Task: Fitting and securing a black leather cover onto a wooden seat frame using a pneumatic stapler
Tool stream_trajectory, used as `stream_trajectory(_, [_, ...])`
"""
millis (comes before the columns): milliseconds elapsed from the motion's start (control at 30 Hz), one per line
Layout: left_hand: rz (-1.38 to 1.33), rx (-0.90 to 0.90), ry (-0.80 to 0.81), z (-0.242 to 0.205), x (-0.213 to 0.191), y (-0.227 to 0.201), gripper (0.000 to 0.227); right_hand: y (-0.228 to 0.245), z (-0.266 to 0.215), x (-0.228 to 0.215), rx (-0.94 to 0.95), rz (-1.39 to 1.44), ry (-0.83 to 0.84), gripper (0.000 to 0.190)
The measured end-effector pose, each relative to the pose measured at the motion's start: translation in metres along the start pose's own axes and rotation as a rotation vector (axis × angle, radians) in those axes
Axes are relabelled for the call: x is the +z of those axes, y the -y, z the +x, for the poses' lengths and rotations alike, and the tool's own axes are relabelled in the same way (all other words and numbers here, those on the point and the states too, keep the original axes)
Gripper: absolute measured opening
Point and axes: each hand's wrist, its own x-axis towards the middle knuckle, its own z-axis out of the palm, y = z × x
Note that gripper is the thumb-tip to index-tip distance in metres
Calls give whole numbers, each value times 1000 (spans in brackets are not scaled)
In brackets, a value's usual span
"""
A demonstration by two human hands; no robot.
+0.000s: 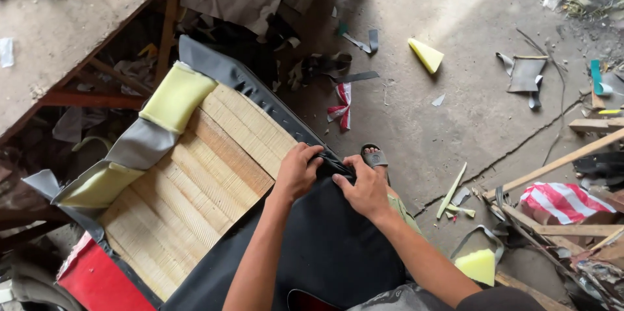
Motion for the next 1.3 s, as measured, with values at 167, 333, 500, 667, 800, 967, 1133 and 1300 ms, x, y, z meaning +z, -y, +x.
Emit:
stream_trajectory(167, [51,84,-210,-1,18,1,11,7,-4,24,-233,52,-337,21])
stream_trajectory(333, [115,221,-308,1,15,-2,10,-6,12,37,-318,1,-476,18])
stream_trajectory(500, [249,320,-372,9,20,-1,18,-11,24,41,-371,-74,-513,19])
stream_trajectory(667, [255,292,-390,15,26,-4,19,-8,31,38,-291,-41,-435,20])
stream_trajectory(800, [223,259,-407,16,20,-11,21,3,16,17,-218,48,-322,15])
stream_trajectory(967, [211,278,-365,11,13,-10,20,6,-2,22,-236,57,-407,23])
stream_trajectory(1133, [283,328,-436,11,17,-6,18,-1,6,34,-217,42,-448,23])
stream_trajectory(1300, [345,322,-489,12,21,-6,20,-3,12,41,-301,-128,-486,21])
